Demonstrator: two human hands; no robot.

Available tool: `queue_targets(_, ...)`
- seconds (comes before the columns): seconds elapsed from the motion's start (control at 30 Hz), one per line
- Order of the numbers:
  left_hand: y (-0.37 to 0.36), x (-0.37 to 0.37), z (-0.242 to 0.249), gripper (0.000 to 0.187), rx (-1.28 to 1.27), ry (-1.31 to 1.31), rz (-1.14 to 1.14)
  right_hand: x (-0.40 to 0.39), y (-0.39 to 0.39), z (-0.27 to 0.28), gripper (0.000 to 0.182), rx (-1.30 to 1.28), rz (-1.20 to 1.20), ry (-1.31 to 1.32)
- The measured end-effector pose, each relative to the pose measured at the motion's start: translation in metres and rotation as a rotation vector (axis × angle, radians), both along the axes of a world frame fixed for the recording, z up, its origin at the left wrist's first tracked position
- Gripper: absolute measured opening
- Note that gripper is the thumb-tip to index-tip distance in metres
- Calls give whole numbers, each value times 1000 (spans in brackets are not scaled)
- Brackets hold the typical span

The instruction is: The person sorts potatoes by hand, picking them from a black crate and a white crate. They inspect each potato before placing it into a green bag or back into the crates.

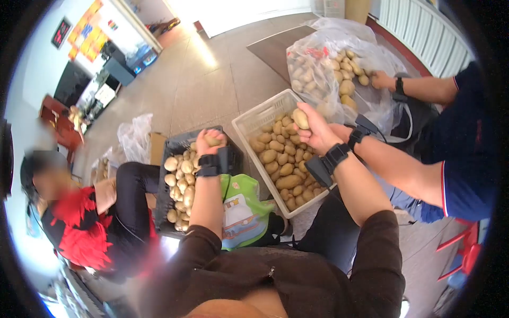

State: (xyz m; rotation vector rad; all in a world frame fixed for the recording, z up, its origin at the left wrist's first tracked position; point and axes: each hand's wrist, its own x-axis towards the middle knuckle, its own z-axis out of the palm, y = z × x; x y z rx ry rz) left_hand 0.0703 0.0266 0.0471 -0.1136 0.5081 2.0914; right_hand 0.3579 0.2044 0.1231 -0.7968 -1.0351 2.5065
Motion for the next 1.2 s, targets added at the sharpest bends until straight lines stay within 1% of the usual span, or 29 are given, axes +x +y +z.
queue_targets(0.07,-28,-15,15,23,3,1,65,-3,-1,0,38,-17,22,28)
queue_targets(0.1,-41,-21,20,23,-22,-101,123,-3,-4,5,30,-31,33,21)
queue_targets(0.13,-56,-29,23,23,-51,-201,185,-3,-4,4,30,-20,36,20)
queue_targets(0.2,-98,-81,-17,22,-151,-72,248,-4,-1,-1,30,4,42,17)
queue_targets(0.23,-116,-94,-26,23,-216,-36,304,-2,1,-5,30,18,66,52)
queue_targets(0.33,-157,-99,-25,25,-424,78,436,2,4,-4,32,10,31,69)
queue_targets(0.43,-182,-85,-26,28,-772,375,464,6,6,-5,34,-4,49,107)
queue_targets(0.47,-186,-75,-25,29,-1051,712,359,6,5,-3,35,-7,42,87)
queue_targets(0.5,-185,-70,-21,31,-1238,998,272,7,3,-1,35,-9,37,66)
queue_targets(0.53,-180,-67,-18,32,-1326,1197,240,8,2,0,36,-9,33,43)
queue_targets(0.57,-170,-61,-12,34,-1304,1299,225,9,1,0,36,10,28,39)
queue_targets(0.6,-152,-59,-4,35,-880,930,242,9,0,-1,37,30,26,34)
queue_targets(0.63,-135,-58,3,36,-519,512,285,8,-1,-2,37,50,24,29)
queue_targets(0.67,-107,-61,4,37,-103,-213,321,7,-1,-5,35,127,31,2)
queue_targets(0.73,-57,0,30,40,-331,62,50,5,-1,-11,32,282,37,-51)
queue_targets(0.8,-15,53,6,49,-54,14,-341,8,-15,0,28,382,-33,-105)
queue_targets(0.83,5,99,7,58,-325,115,-312,10,-21,4,26,432,-70,-135)
queue_targets(0.87,9,107,-20,60,-113,-24,-626,10,-23,-2,27,504,-39,-77)
queue_targets(0.9,17,165,11,60,-395,-43,-494,7,-22,-14,29,577,-8,-21)
queue_targets(0.93,23,194,22,58,-397,-84,-485,4,-20,-24,31,649,23,33)
queue_targets(0.97,27,217,29,57,-399,-127,-474,1,-19,-30,36,967,-19,72)
queue_targets(1.0,30,227,30,55,-403,-172,-464,7,-22,-24,36,916,83,56)
queue_targets(1.07,32,215,20,51,-144,-181,-538,21,-31,-1,34,808,282,25)
queue_targets(1.1,31,203,14,48,-14,-183,-570,21,-31,-4,33,787,252,13)
queue_targets(1.2,23,156,5,36,70,-150,-546,17,-14,-19,32,1001,127,59)
